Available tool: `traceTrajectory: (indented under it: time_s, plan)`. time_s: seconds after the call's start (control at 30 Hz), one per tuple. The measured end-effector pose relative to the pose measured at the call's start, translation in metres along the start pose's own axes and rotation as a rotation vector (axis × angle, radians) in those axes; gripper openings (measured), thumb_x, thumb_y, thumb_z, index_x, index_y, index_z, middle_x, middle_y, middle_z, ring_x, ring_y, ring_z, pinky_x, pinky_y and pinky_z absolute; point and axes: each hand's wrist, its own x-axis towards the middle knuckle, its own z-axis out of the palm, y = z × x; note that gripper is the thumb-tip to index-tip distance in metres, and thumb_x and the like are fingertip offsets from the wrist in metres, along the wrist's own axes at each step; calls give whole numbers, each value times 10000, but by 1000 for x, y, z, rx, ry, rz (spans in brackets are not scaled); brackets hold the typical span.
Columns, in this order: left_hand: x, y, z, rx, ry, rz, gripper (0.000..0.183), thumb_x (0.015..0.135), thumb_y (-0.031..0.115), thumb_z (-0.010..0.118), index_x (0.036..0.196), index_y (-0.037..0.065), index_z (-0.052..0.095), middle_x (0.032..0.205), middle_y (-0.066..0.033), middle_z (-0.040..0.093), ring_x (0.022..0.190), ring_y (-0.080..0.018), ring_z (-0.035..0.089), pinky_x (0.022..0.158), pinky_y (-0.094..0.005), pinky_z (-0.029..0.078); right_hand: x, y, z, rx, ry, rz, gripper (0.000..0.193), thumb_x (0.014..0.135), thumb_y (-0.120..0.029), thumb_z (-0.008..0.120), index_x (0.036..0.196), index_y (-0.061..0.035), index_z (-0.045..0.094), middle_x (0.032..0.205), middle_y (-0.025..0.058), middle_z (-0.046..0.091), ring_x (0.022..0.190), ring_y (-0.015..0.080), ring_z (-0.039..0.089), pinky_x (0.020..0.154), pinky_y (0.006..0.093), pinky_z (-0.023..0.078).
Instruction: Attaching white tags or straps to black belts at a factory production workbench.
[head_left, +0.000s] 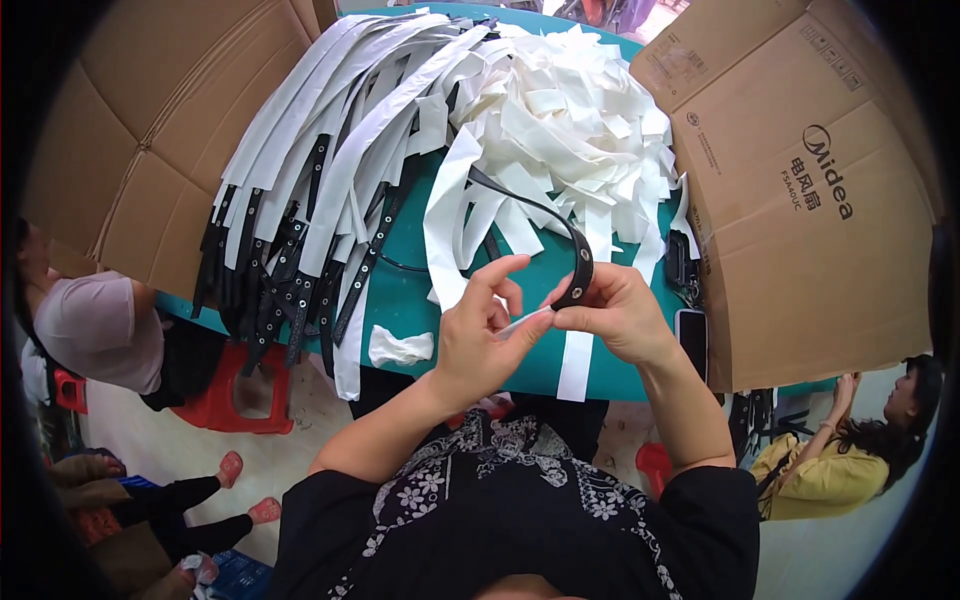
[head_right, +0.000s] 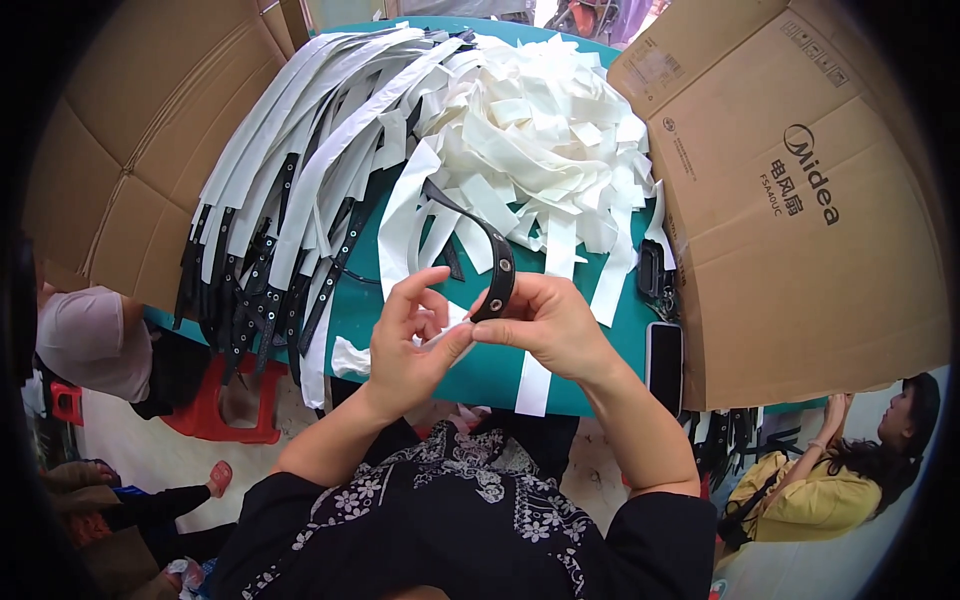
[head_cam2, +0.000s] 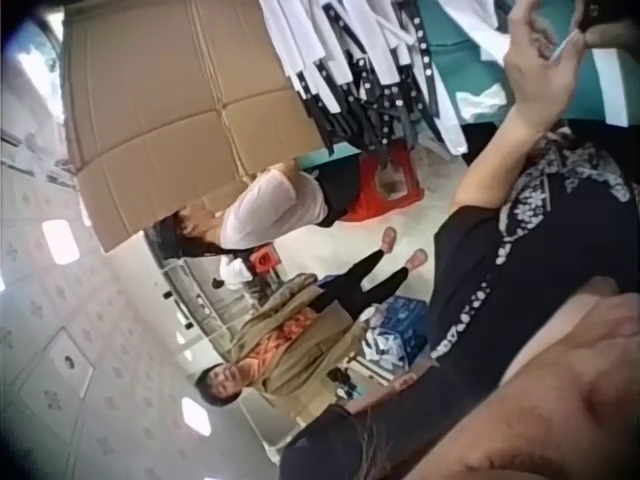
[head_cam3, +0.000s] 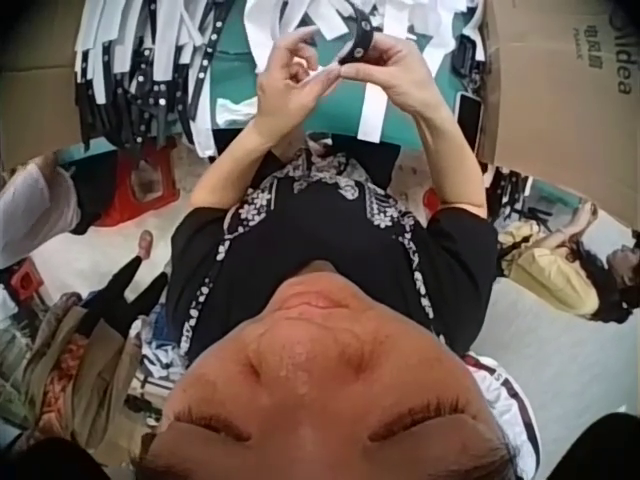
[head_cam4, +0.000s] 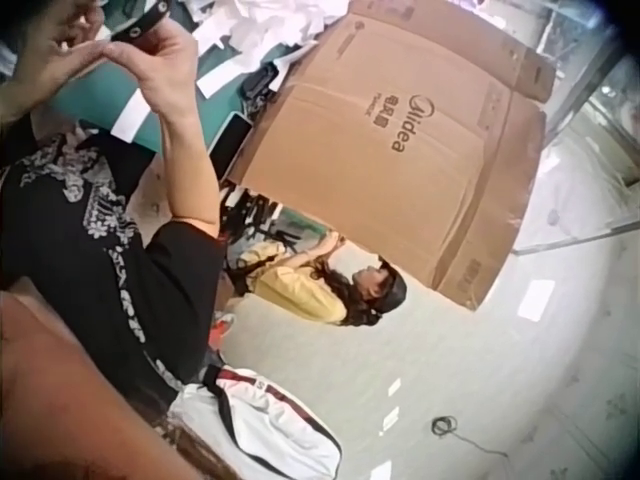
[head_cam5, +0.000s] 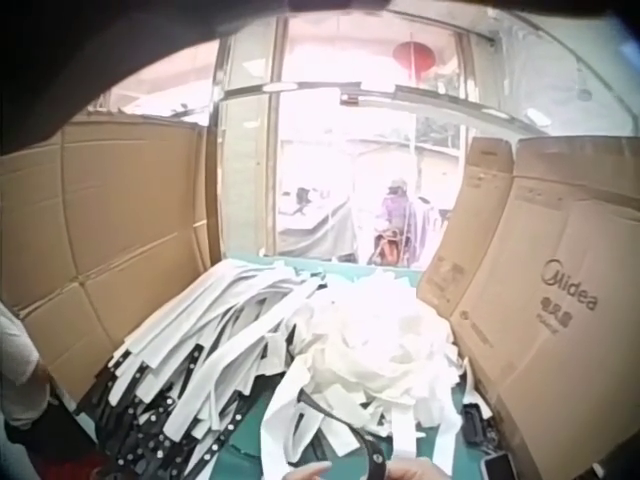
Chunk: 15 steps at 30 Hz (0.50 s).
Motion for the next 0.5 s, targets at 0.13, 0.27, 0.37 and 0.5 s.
traceTrajectory:
  time_s: [0.13,0.27,0.37,0.5]
  plan:
    - [29,-16,-30,-162,-642,70,717,638,319,804,1175,-12,465,822,-75,638,720,-121,612,659,-255,481,2,-11,-19,67,227,-87,126,717,22,637,827,-14,588,723,29,605,606,71,547,551,186,434]
    - [81,-8,-88,259,-913,1,359,646,296,786,810,17,631,709,-61,654,631,-131,618,619,-271,487,17,-48,-136,499,364,-483,111,845,-66,578,932,2,583,806,53,608,680,71,563,563,145,456]
    - [93,40,-155,330,-941,-346,359,666,316,763,795,5,637,645,-60,621,571,-135,583,547,-269,459,23,-67,-267,924,418,-684,174,875,-57,522,1005,43,580,1007,146,606,904,226,606,771,265,551]
    - [42,101,-253,663,-713,-293,343,614,279,801,648,-2,609,521,-51,528,478,-88,490,456,-239,377,10,-134,-315,1203,-108,-703,218,876,-43,506,1072,25,573,1054,159,598,966,266,580,824,355,529]
